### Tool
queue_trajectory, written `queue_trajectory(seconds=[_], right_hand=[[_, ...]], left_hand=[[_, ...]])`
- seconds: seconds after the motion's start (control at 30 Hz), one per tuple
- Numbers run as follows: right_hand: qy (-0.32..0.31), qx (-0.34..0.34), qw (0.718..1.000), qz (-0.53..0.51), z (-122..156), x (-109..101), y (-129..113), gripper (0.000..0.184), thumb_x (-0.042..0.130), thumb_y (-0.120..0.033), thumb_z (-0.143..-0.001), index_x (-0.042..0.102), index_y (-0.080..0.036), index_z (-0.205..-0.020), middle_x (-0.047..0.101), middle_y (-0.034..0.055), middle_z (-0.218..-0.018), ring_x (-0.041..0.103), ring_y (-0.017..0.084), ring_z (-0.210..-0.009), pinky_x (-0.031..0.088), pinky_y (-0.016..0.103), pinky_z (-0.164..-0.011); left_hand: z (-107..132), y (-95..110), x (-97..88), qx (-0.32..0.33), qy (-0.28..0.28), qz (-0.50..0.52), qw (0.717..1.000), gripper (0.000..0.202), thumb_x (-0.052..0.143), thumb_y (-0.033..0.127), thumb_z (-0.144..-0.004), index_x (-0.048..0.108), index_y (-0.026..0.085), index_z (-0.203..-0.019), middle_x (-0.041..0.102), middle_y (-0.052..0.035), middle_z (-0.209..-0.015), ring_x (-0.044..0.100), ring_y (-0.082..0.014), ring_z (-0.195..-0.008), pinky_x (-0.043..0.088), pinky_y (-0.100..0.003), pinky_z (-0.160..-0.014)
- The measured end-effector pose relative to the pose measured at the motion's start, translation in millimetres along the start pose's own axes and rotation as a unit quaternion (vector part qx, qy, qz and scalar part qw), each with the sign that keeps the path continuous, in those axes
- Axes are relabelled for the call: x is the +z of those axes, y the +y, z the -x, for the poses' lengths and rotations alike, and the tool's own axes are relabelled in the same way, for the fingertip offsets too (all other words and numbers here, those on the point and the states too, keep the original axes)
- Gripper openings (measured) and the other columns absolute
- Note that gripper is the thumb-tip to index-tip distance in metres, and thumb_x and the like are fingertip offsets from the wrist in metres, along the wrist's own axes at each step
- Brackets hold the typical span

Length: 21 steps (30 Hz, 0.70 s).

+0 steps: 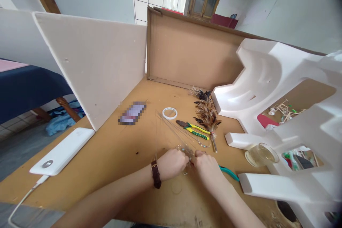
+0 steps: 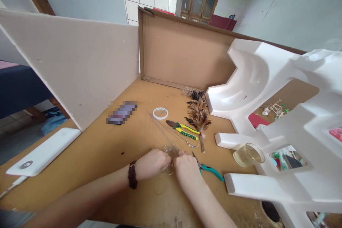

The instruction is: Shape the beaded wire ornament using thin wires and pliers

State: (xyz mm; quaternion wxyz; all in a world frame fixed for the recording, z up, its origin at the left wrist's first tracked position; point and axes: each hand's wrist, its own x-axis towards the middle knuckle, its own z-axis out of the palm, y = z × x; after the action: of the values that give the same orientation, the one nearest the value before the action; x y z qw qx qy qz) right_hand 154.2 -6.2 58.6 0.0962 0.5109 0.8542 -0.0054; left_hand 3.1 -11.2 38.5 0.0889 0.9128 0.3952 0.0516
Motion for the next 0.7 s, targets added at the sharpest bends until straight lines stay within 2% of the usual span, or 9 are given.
queue_trajectory(seconds=[0.13,0.2,0.23,0.27,0.33,0.4,0.5,0.6,0.7], right_hand=[[0.019,-0.026,0.991,-0.127,1,8,8,0.02,0.049,-0.015,-0.078,0.065,-0.017,-0.068,0.063,0.005,-0.074,0.058,0.014,-0.064,0.033,0.023,-0.054],[0.008,-0.029,0.964,-0.266,-1,13,17,0.017,0.051,-0.018,-0.077,0.065,-0.017,-0.068,0.063,0.003,-0.068,0.057,0.013,-0.063,0.036,0.021,-0.056],[-0.009,-0.023,0.937,-0.347,-2,15,22,0.016,0.052,-0.022,-0.077,0.065,-0.017,-0.07,0.061,0.0016,-0.063,0.056,0.012,-0.059,0.038,0.021,-0.055],[-0.032,-0.012,0.904,-0.427,-2,17,26,0.016,0.054,-0.027,-0.077,0.065,-0.016,-0.071,0.059,0.0002,-0.057,0.055,0.011,-0.055,0.039,0.021,-0.054],[-0.071,0.017,0.823,-0.563,-3,19,32,0.022,0.058,-0.036,-0.074,0.064,-0.015,-0.072,0.056,-0.0022,-0.051,0.051,0.01,-0.048,0.042,0.022,-0.051],[-0.085,0.036,0.752,-0.652,-2,19,34,0.029,0.066,-0.042,-0.067,0.063,-0.014,-0.072,0.056,-0.0028,-0.053,0.051,0.009,-0.047,0.045,0.024,-0.052],[-0.093,0.054,0.691,-0.715,1,16,32,0.035,0.073,-0.045,-0.058,0.064,-0.013,-0.07,0.057,-0.0022,-0.059,0.052,0.008,-0.05,0.047,0.024,-0.052],[-0.105,0.059,0.674,-0.729,3,15,31,0.036,0.073,-0.045,-0.057,0.064,-0.013,-0.07,0.057,-0.0022,-0.059,0.051,0.007,-0.049,0.047,0.023,-0.05],[-0.1,0.055,0.685,-0.719,3,19,33,0.035,0.073,-0.044,-0.058,0.063,-0.013,-0.071,0.056,-0.0028,-0.058,0.052,0.008,-0.048,0.047,0.023,-0.049]], left_hand=[[-2,-1,-0.5,-0.015,0.006,0.046,0.999,0.019,0.044,0.012,-0.081,0.058,0.013,-0.067,0.066,-0.008,-0.071,0.062,-0.0182,-0.065,0.042,-0.025,-0.057],[-2,-5,-0.1,-0.039,0.028,0.149,0.988,0.021,0.043,0.015,-0.083,0.057,0.014,-0.067,0.064,-0.006,-0.069,0.06,-0.0156,-0.065,0.042,-0.023,-0.059],[-2,-8,0.7,-0.056,0.034,0.231,0.971,0.021,0.043,0.018,-0.083,0.056,0.014,-0.068,0.063,-0.004,-0.067,0.059,-0.0136,-0.062,0.042,-0.022,-0.058],[-2,-11,2.1,-0.077,0.034,0.326,0.942,0.02,0.043,0.021,-0.083,0.056,0.014,-0.07,0.061,-0.0018,-0.064,0.057,-0.0112,-0.057,0.041,-0.021,-0.054],[-3,-17,6.2,-0.114,0.025,0.501,0.857,0.018,0.045,0.028,-0.083,0.054,0.014,-0.074,0.057,0.0019,-0.059,0.049,-0.0071,-0.044,0.038,-0.018,-0.045],[-4,-21,11.2,-0.132,0.031,0.612,0.779,0.021,0.049,0.033,-0.08,0.052,0.013,-0.075,0.054,0.0038,-0.057,0.042,-0.0045,-0.037,0.033,-0.017,-0.039],[-4,-25,16.7,-0.129,0.05,0.688,0.713,0.026,0.056,0.037,-0.076,0.053,0.012,-0.073,0.055,0.0039,-0.056,0.04,-0.003,-0.036,0.032,-0.016,-0.038],[-2,-28,17.8,-0.111,0.012,0.729,0.675,0.027,0.059,0.037,-0.074,0.056,0.011,-0.076,0.06,0.0008,-0.062,0.042,-0.0026,-0.037,0.032,-0.016,-0.038],[-1,-31,16.3,-0.102,-0.014,0.742,0.662,0.027,0.062,0.036,-0.072,0.058,0.01,-0.079,0.061,0.0001,-0.062,0.044,-0.0031,-0.039,0.032,-0.017,-0.039]])
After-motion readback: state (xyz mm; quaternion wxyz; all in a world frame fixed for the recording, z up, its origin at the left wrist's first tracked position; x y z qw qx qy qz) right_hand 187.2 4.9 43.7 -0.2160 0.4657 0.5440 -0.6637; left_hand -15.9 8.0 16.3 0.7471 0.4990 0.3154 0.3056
